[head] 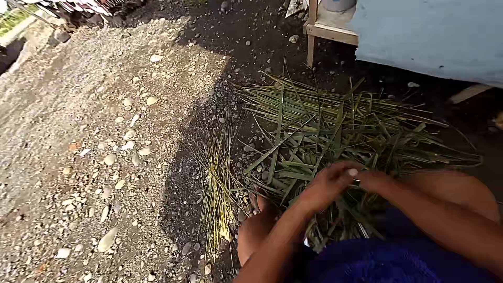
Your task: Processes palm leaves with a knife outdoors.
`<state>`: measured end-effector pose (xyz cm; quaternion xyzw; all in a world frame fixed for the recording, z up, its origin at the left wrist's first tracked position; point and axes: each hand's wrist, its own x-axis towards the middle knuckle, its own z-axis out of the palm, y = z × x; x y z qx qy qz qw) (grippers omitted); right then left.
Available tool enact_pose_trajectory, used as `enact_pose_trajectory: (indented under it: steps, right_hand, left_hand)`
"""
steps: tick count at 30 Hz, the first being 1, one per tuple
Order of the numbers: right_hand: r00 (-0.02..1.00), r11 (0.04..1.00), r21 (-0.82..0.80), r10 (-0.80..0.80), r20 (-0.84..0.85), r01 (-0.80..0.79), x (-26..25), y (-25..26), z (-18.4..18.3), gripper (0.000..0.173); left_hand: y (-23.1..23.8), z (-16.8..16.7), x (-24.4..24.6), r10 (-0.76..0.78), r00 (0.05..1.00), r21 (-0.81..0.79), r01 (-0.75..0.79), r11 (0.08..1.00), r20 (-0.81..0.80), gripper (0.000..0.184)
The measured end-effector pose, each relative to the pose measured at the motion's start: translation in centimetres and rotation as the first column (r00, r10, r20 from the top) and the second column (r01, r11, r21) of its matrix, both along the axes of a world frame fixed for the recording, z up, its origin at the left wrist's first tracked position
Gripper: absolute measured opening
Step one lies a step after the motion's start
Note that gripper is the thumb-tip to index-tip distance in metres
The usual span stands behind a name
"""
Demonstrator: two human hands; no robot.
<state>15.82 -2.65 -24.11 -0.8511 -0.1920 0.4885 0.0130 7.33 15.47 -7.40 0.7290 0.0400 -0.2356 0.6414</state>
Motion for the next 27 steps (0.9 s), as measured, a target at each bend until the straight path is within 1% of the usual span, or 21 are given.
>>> enact_pose_trajectory:
  steps: [1, 2, 3, 4, 5, 6, 7, 8, 10, 11, 14, 16, 18, 19, 22, 25, 26, 27]
  right_hand:
    - [0.996, 0.997, -0.002, -0.08, 0.031, 0.081, 1.2, -0.2, -0.8, 0.037]
    - [0.983, 0.984, 0.003, -0.178, 0.055, 0.178, 2.6, -0.3, -1.5, 0.038]
    - [0.956, 0.958, 0.019, -0.286, 0.069, 0.286, 4.0, -0.4, -2.0, 0.039]
    - [0.916, 0.92, 0.034, -0.392, 0.088, 0.391, 5.4, -0.6, -2.4, 0.04]
    - [0.872, 0.879, 0.043, -0.476, 0.117, 0.474, 6.9, -0.9, -3.1, 0.04]
    - [0.824, 0.837, 0.042, -0.545, 0.152, 0.546, 8.4, -1.4, -4.0, 0.041]
    - [0.787, 0.802, 0.02, -0.59, 0.183, 0.597, 10.0, -1.9, -4.8, 0.043]
    - [0.762, 0.777, -0.018, -0.613, 0.207, 0.63, 11.4, -2.5, -5.5, 0.044]
    - [0.725, 0.731, -0.087, -0.641, 0.253, 0.676, 13.6, -3.7, -6.7, 0.042]
    - [0.715, 0.716, -0.118, -0.641, 0.28, 0.688, 14.6, -4.2, -7.1, 0.041]
    - [0.695, 0.665, -0.215, -0.64, 0.327, 0.715, 16.1, -5.7, -8.6, 0.042]
    - [0.696, 0.642, -0.272, -0.638, 0.328, 0.717, 16.2, -6.5, -10.1, 0.045]
    - [0.733, 0.656, -0.328, -0.604, 0.312, 0.68, 16.3, -6.7, -11.5, 0.045]
    - [0.745, 0.664, -0.338, -0.597, 0.296, 0.667, 16.0, -6.4, -11.6, 0.045]
    - [0.76, 0.689, -0.326, -0.615, 0.21, 0.648, 14.6, -4.4, -11.0, 0.043]
    - [0.763, 0.716, -0.293, -0.641, 0.083, 0.633, 13.1, -2.1, -9.5, 0.041]
    - [0.777, 0.734, -0.297, -0.627, 0.045, 0.61, 12.6, -1.1, -8.8, 0.041]
    - [0.808, 0.766, -0.302, -0.589, 0.02, 0.567, 12.0, -0.2, -8.4, 0.038]
  left_hand:
    - [3.4, -3.4, 0.2, 0.19, 0.98, 0.123, -0.182, 0.976, -0.054, 0.038]
    - [6.4, -6.7, -0.1, 0.389, 0.917, 0.195, -0.367, 0.91, -0.09, 0.037]
    - [8.8, -9.5, -0.7, 0.576, 0.808, 0.228, -0.542, 0.809, -0.122, 0.037]
    - [10.5, -11.6, -1.3, 0.718, 0.68, 0.237, -0.68, 0.694, -0.151, 0.036]
    - [11.6, -13.1, -1.6, 0.805, 0.567, 0.234, -0.77, 0.593, -0.173, 0.034]
    - [12.3, -14.0, -1.7, 0.848, 0.491, 0.225, -0.819, 0.528, -0.202, 0.032]
    - [12.7, -14.4, -1.3, 0.856, 0.458, 0.209, -0.837, 0.506, -0.239, 0.031]
    - [13.0, -14.4, -0.7, 0.836, 0.485, 0.186, -0.824, 0.535, -0.255, 0.03]
    - [13.5, -14.6, 0.5, 0.735, 0.641, 0.158, -0.72, 0.676, -0.223, 0.033]
    - [13.8, -14.9, 1.1, 0.688, 0.697, 0.169, -0.667, 0.726, -0.201, 0.034]
    - [14.3, -16.2, 1.3, 0.604, 0.768, 0.22, -0.564, 0.796, -0.214, 0.034]
    - [14.7, -16.3, 1.2, 0.575, 0.788, 0.241, -0.527, 0.815, -0.219, 0.034]
    - [15.0, -16.0, 1.6, 0.58, 0.79, 0.245, -0.533, 0.81, -0.198, 0.032]
    - [15.1, -15.9, 1.7, 0.582, 0.79, 0.239, -0.537, 0.809, -0.194, 0.032]
    - [15.2, -15.9, 1.6, 0.563, 0.806, 0.242, -0.518, 0.82, -0.181, 0.031]
    - [15.1, -15.5, 1.7, 0.528, 0.833, 0.264, -0.478, 0.838, -0.167, 0.032]
    - [15.1, -15.4, 1.8, 0.521, 0.838, 0.269, -0.47, 0.841, -0.163, 0.032]
    - [15.0, -15.3, 1.9, 0.516, 0.843, 0.278, -0.465, 0.841, -0.152, 0.032]
